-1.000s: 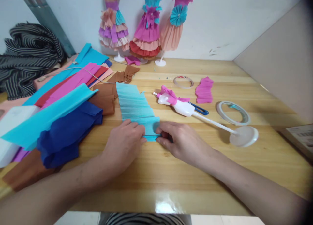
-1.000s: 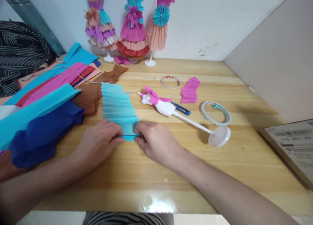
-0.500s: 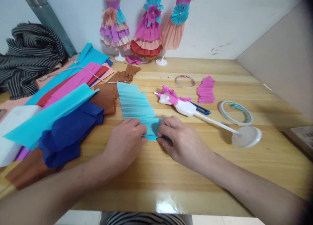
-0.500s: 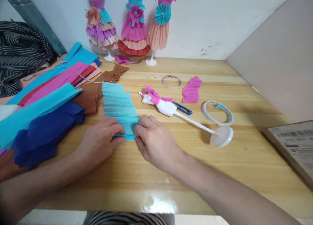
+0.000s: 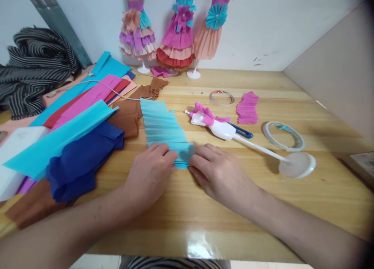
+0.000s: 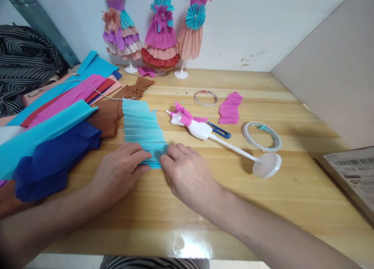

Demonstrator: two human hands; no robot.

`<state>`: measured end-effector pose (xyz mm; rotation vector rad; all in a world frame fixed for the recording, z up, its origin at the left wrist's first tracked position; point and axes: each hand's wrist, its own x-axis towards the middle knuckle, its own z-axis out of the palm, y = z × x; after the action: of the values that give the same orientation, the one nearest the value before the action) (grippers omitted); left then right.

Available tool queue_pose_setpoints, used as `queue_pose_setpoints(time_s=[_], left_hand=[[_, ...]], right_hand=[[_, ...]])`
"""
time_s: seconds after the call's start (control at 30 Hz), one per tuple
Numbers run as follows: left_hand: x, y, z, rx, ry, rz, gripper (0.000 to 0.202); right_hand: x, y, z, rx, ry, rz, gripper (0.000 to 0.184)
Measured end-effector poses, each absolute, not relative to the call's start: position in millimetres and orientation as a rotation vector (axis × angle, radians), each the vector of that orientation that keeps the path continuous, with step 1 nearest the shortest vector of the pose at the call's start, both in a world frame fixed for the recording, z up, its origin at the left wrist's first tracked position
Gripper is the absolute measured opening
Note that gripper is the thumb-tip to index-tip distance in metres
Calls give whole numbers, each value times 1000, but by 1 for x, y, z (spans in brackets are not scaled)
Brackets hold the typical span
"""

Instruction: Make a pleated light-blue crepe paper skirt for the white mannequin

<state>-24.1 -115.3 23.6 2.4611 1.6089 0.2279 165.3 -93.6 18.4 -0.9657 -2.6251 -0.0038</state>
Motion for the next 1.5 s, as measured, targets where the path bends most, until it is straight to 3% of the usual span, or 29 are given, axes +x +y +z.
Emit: queue_pose_setpoints(time_s=[0.43, 1.03, 1.5], left_hand=[[-25, -111, 25, 2404, 1566, 231, 11], [-27, -114, 23, 2747, 1492, 187, 16], [-24, -109, 33, 2319, 1643, 51, 12]], right_hand=[[166, -92, 16, -1008, -2590, 247, 18], [167, -90, 20, -1016, -2638, 313, 17], [170, -86, 16, -1173, -2544, 520, 12]])
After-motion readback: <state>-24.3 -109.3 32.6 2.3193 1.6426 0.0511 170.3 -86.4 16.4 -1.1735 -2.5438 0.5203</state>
